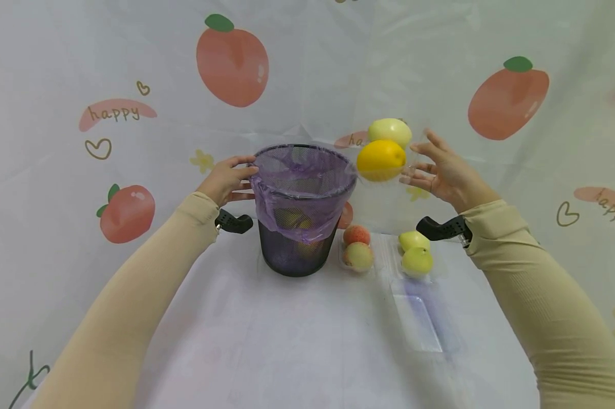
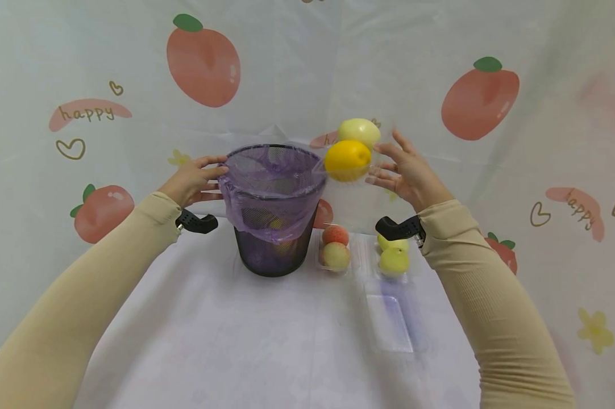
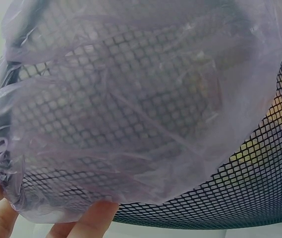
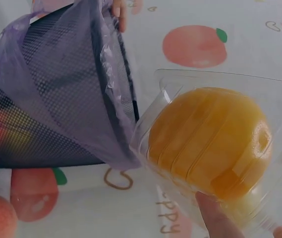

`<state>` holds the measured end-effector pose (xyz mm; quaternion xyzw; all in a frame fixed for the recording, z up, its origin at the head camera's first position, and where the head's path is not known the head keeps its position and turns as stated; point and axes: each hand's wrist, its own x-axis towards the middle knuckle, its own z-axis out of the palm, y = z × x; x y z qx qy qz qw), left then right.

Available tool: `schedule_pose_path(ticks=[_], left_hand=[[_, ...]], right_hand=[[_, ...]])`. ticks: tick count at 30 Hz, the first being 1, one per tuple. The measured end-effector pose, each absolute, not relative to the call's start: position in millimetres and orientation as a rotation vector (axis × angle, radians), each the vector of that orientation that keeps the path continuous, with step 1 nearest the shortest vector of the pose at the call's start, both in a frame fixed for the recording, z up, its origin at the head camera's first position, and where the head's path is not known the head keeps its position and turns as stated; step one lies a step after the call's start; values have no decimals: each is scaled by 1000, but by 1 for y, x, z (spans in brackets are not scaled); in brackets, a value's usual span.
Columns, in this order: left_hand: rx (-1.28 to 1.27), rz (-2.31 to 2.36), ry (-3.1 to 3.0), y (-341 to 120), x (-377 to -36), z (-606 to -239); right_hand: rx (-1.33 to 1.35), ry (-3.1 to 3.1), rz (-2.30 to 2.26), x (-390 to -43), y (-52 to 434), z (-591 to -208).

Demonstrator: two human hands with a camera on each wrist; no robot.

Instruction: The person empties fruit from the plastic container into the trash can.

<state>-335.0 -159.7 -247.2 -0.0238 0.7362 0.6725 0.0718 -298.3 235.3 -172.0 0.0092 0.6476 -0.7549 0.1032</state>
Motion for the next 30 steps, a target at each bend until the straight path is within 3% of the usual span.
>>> schedule_pose_path(ticks=[30], left_hand=[[-52,2023,2217,-160,-335,-248]], right_hand=[[-20,2110,-2223,-307,199,-153]])
